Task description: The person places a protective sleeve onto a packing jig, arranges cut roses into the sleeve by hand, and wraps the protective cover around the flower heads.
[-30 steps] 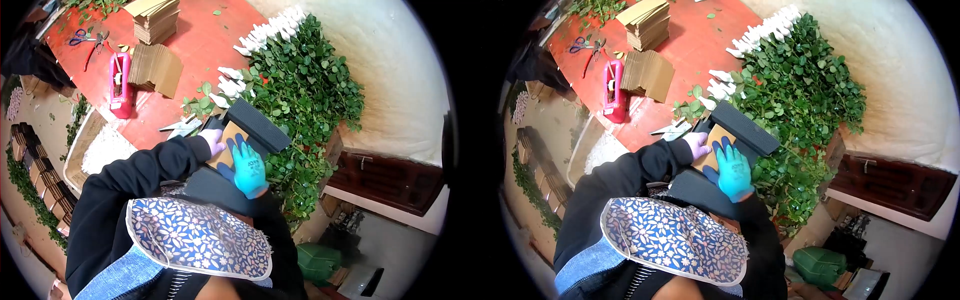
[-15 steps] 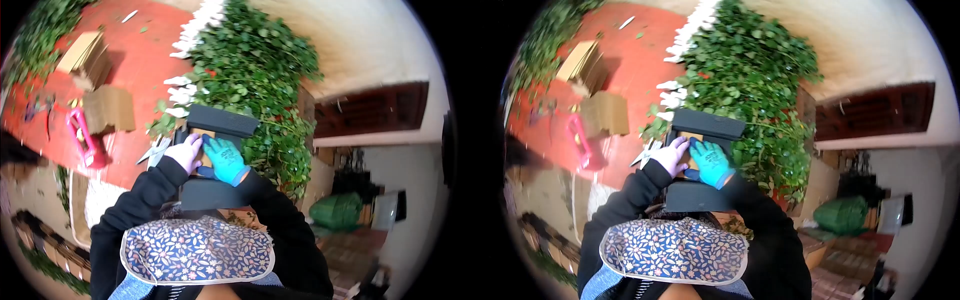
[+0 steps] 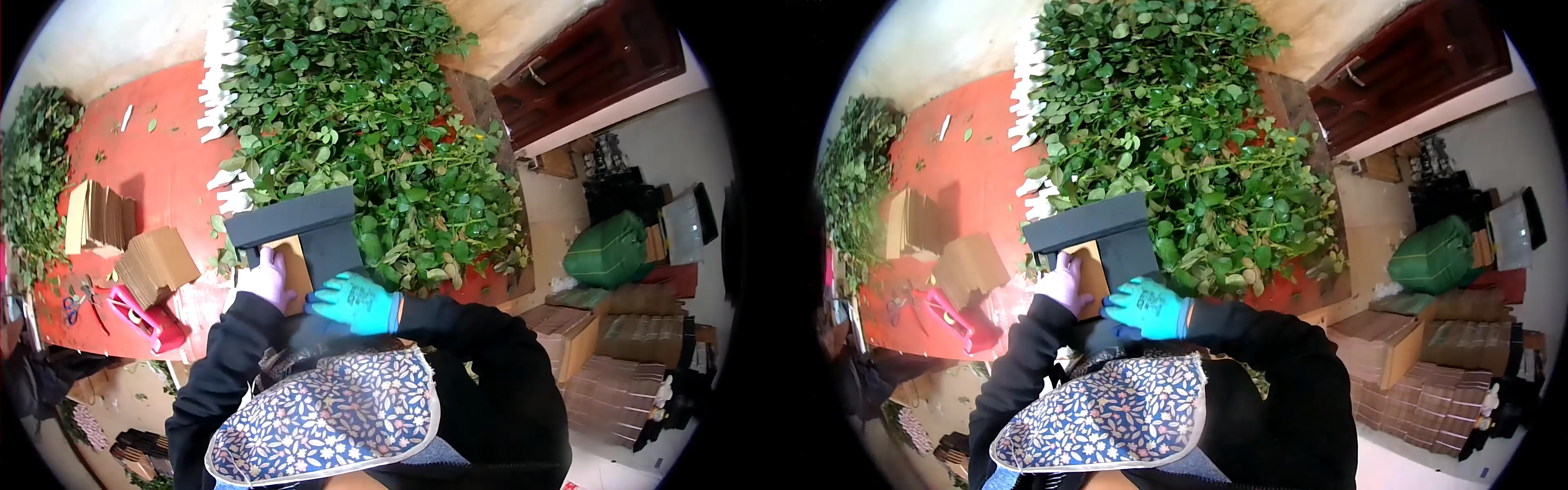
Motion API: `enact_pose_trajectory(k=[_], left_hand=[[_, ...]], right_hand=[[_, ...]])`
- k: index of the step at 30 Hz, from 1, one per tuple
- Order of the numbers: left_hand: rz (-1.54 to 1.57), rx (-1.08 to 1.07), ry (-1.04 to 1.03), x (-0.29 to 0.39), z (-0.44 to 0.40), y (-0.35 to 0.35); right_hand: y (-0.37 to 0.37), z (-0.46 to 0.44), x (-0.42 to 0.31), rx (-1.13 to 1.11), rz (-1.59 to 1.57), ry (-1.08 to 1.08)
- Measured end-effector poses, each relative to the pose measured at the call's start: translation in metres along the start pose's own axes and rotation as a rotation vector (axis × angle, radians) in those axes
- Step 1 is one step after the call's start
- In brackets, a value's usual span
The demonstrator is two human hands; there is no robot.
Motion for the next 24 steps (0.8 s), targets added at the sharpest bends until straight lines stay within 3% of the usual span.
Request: enact_pose_trajectory(k=[2,3,4,5,6,7,8,9,11,12,14,16,18,20,24], left_hand=[[0.060,-0.072,0.048,0.005,0.005,0.007],[0.094,0.042,0.008,0.001,0.005,0.002],[0.101,0.022,0.059,0.001,0.004,0.002],[0.087,0.038,0.054,0.002,0.006,0.001],[0.072,0.056,0.050,0.003,0.007,0.000],[0.052,0.061,0.084,0.004,0.008,0.002],[0.041,0.094,0.054,0.009,0.022,0.015],[0.025,0.104,0.051,0.011,0.021,0.015],[0.060,0.085,0.084,0.009,0.022,0.012],[0.069,0.077,0.107,0.008,0.022,0.012],[0.054,0.046,0.147,0.009,0.022,0.014],[0.083,0.084,0.135,0.012,0.034,0.025],[0.098,0.133,0.111,0.012,0.036,0.027],[0.170,0.167,0.104,0.009,0.039,0.028],[0.156,0.145,0.112,0.014,0.048,0.035]], right_hand=[[0.021,-0.002,0.002,-0.091,-0.142,0.083],[0.034,-0.004,0.018,-0.190,-0.397,0.065],[0.044,0.002,0.052,0.169,-0.598,0.111],[0.110,-0.012,0.069,0.246,-0.406,0.041],[0.131,-0.018,0.101,0.183,-0.050,-0.114],[0.150,-0.028,0.136,0.180,-0.120,-0.194],[0.158,-0.030,0.159,0.346,-0.120,-0.175],[0.137,-0.032,0.191,0.256,-0.052,-0.185],[0.045,-0.037,0.245,-0.214,0.195,-0.337],[0.017,-0.035,0.246,-0.404,0.300,-0.275],[-0.002,-0.045,0.246,-0.446,0.496,-0.272],[0.013,-0.051,0.246,-0.515,0.436,-0.299],[0.047,-0.051,0.249,-0.372,0.329,-0.293],[0.083,-0.045,0.256,-0.075,0.241,-0.332],[0.088,-0.041,0.264,-0.075,0.238,-0.333]])
Point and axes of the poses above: each hand's wrist, its own z-axis away from the middle knuckle, its own y-axis out of the back of the hand, x = y × z, the point moved 9 cm from there along -z, towards the middle knuckle, and after that the axes turned 4 degrees about z, right-handed, at the moved point
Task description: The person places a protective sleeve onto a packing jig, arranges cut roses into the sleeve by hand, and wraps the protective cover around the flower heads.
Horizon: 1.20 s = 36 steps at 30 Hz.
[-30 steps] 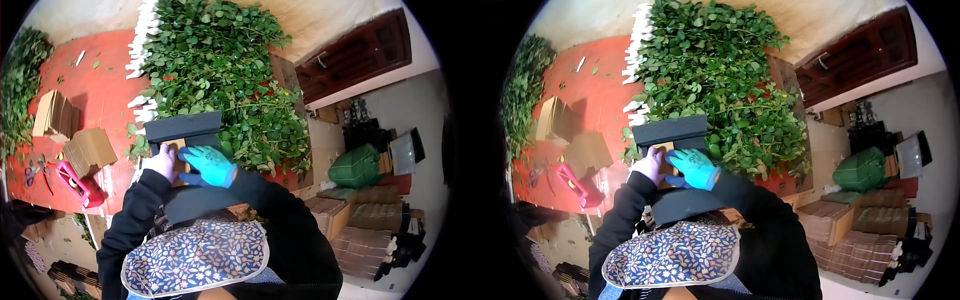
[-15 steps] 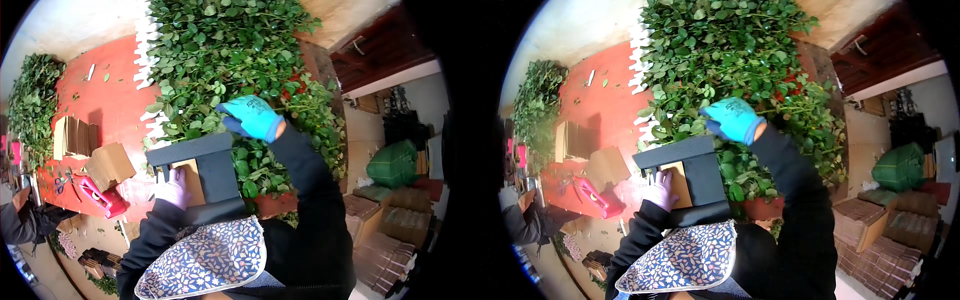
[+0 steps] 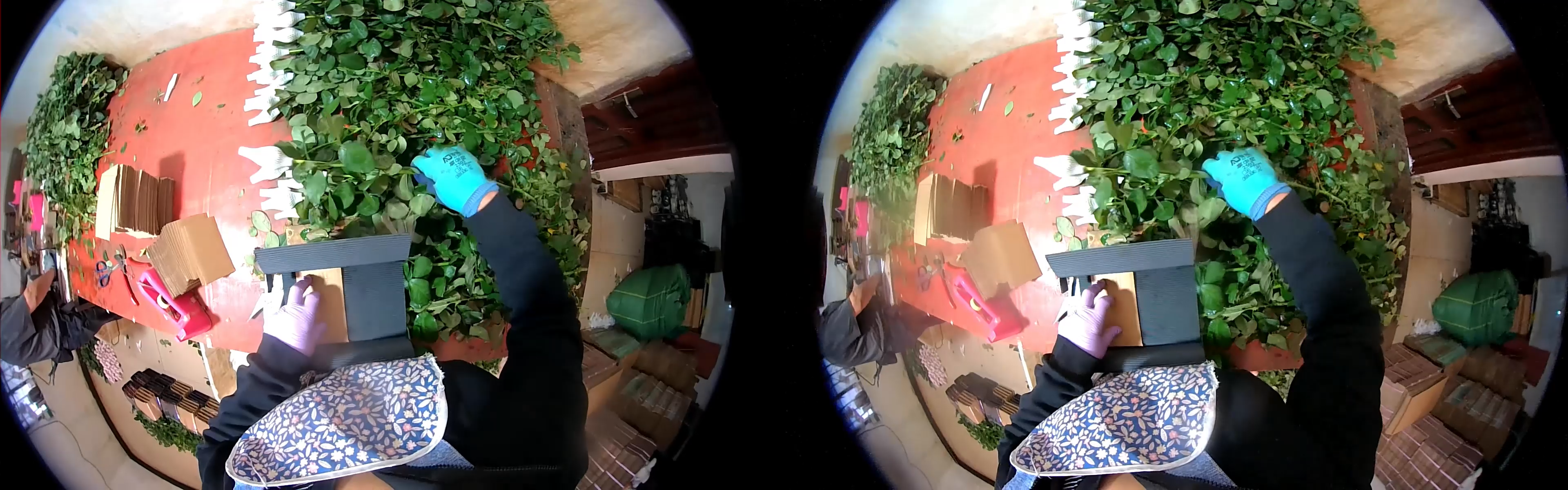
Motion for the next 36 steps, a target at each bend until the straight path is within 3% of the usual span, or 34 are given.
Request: enact_pose_trajectory(k=[3,7,10,13,14,18,20,22,24,26,27,30,32,34,36], left_hand=[[0.089,-0.018,-0.003,-0.004,-0.001,-0.001],[0.154,-0.032,-0.002,0.000,0.005,0.004],[0.173,-0.012,0.001,-0.001,0.005,0.006],[0.163,0.036,-0.061,-0.004,0.006,0.005],[0.167,0.043,-0.051,-0.006,0.007,0.007],[0.146,0.064,-0.120,-0.006,0.004,0.010],[0.174,0.079,-0.177,-0.007,0.003,0.013],[0.233,0.096,-0.259,-0.009,0.000,0.012],[0.250,0.183,-0.333,-0.011,0.004,0.013],[0.265,0.138,-0.315,-0.014,0.002,0.011],[0.279,0.093,-0.287,-0.016,-0.001,0.008],[0.244,0.152,-0.341,-0.015,-0.002,0.006],[0.259,0.180,-0.374,-0.014,-0.003,0.002],[0.205,0.184,-0.383,-0.013,-0.002,0.005],[0.206,0.211,-0.392,-0.013,-0.002,0.005]], right_hand=[[-0.043,0.000,-0.001,-0.250,-0.001,-0.051],[-0.065,0.008,-0.018,-0.173,-0.045,0.012],[-0.065,-0.002,-0.009,-0.284,0.011,-0.076],[-0.031,0.002,0.010,0.130,-0.163,-0.025],[-0.018,0.002,0.012,0.090,-0.163,-0.043],[0.068,0.029,-0.008,0.305,-0.058,-0.132],[0.123,0.049,-0.038,0.429,-0.076,-0.017],[0.165,0.065,-0.071,0.411,-0.056,0.050],[0.161,0.075,-0.072,0.312,-0.017,0.049],[0.155,0.083,-0.066,0.250,-0.132,0.015],[0.134,0.081,-0.050,0.210,-0.035,-0.035],[0.084,0.072,-0.036,0.324,-0.066,0.102],[0.047,0.039,-0.044,0.167,-0.028,0.098],[-0.008,0.014,-0.043,0.242,-0.004,0.120],[-0.066,-0.015,-0.037,-0.136,-0.058,-0.051]])
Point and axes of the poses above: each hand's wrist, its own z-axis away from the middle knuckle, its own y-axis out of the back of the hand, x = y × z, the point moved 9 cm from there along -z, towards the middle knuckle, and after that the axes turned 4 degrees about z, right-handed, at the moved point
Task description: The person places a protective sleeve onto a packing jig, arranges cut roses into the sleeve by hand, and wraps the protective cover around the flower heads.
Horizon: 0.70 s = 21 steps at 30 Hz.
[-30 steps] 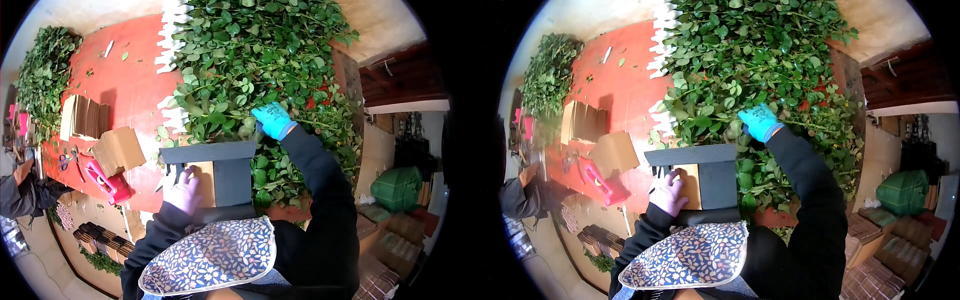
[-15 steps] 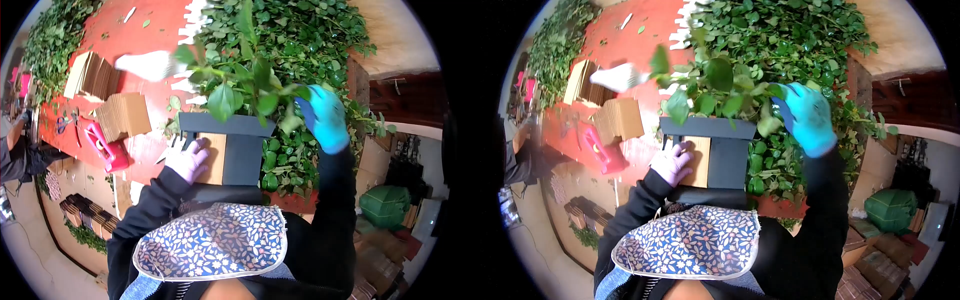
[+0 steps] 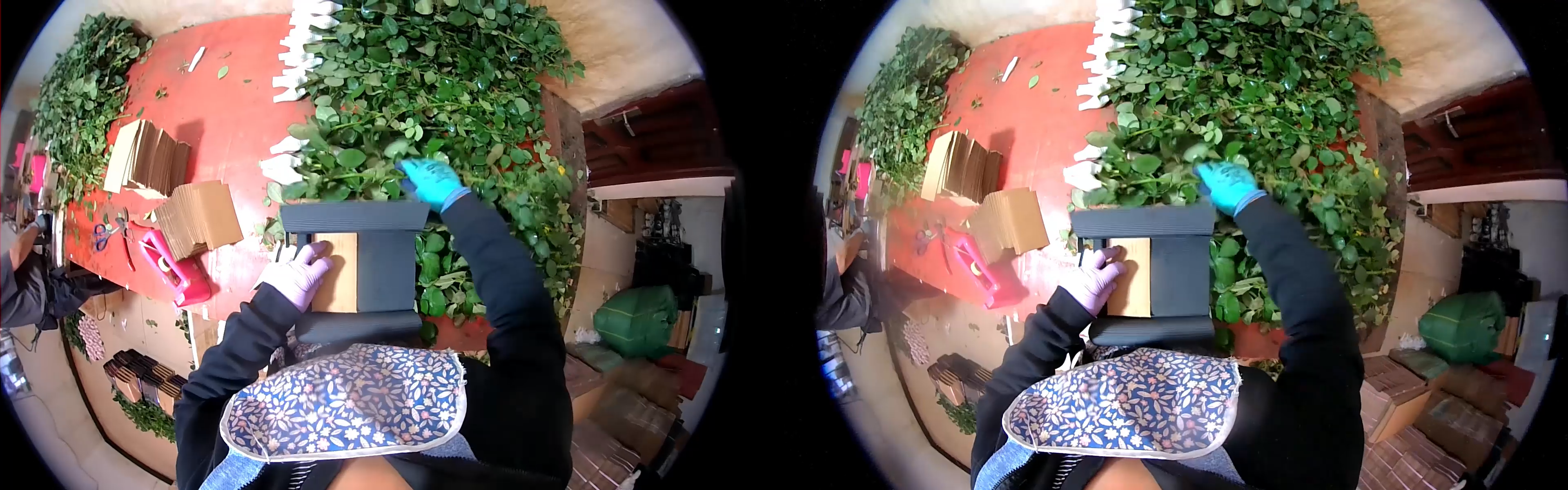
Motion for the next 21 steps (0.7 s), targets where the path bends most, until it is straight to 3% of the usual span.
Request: enact_pose_trajectory(k=[8,11,13,16,20,21], left_hand=[[-0.009,0.025,0.066,0.003,-0.001,0.006],[-0.090,0.030,0.059,0.004,0.002,0.006],[-0.065,0.043,0.064,0.004,0.003,0.007],[-0.072,0.015,0.096,0.002,0.007,0.008],[-0.006,-0.021,0.132,-0.005,0.008,0.002],[0.020,-0.005,0.123,-0.005,0.008,0.001]], right_hand=[[-0.001,-0.008,-0.008,-0.074,0.257,0.047],[0.004,-0.010,-0.013,-0.094,0.234,0.077],[-0.003,-0.011,-0.001,-0.222,0.125,0.000],[0.027,0.000,0.019,0.069,0.088,-0.006],[0.161,0.047,0.007,0.471,0.149,-0.050],[0.184,0.063,0.008,0.559,0.006,-0.011]])
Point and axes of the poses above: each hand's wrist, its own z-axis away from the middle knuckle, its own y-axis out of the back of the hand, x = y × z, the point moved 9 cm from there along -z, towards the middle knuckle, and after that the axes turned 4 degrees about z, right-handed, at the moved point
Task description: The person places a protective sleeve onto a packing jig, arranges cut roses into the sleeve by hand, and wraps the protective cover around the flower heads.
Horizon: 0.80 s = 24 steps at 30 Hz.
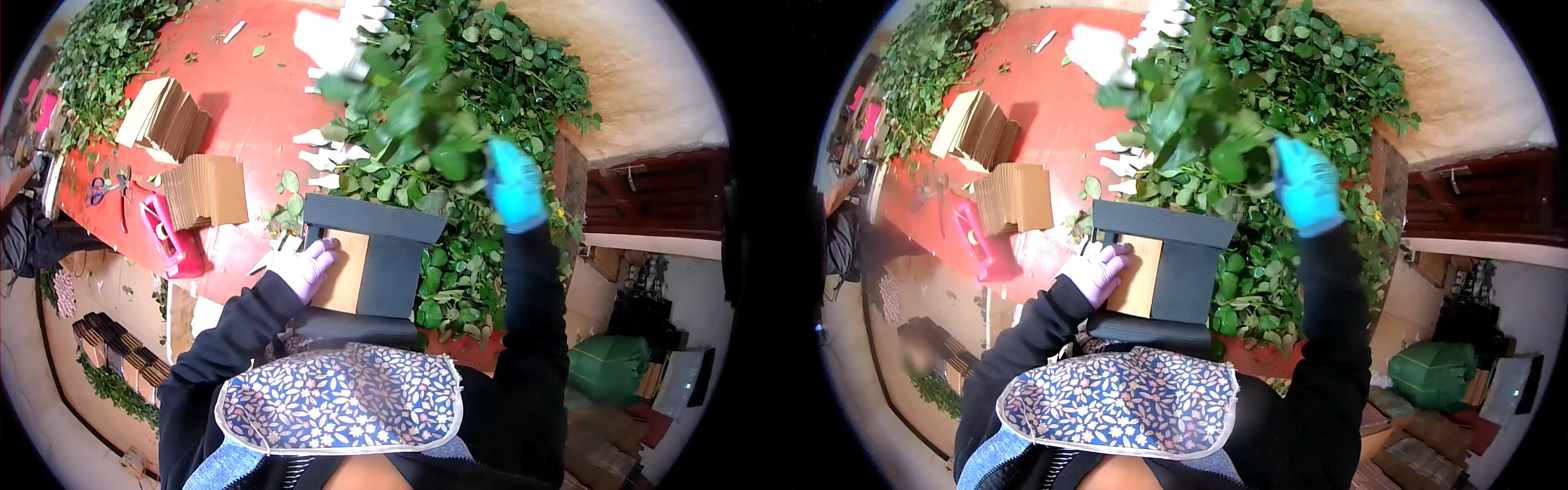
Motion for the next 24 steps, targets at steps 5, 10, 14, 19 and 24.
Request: enact_pose_trajectory(k=[5,10,14,19,24], left_hand=[[0.011,-0.068,-0.017,-0.015,-0.002,-0.014],[0.706,-0.142,0.051,-0.069,0.001,-0.050],[0.275,-0.018,-0.311,-0.025,-0.005,-0.003],[0.310,-0.055,-0.298,-0.028,-0.007,-0.006],[0.271,-0.134,-0.249,-0.018,-0.007,0.002]], right_hand=[[0.094,0.023,-0.034,-0.049,-0.283,0.077],[0.058,0.088,-0.081,-0.657,-0.354,0.229],[-0.061,0.208,-0.024,-1.290,-0.831,-0.200],[-0.138,0.306,0.030,-1.220,-1.498,-1.240],[-0.123,0.240,-0.019,-1.461,-0.913,-0.038]])
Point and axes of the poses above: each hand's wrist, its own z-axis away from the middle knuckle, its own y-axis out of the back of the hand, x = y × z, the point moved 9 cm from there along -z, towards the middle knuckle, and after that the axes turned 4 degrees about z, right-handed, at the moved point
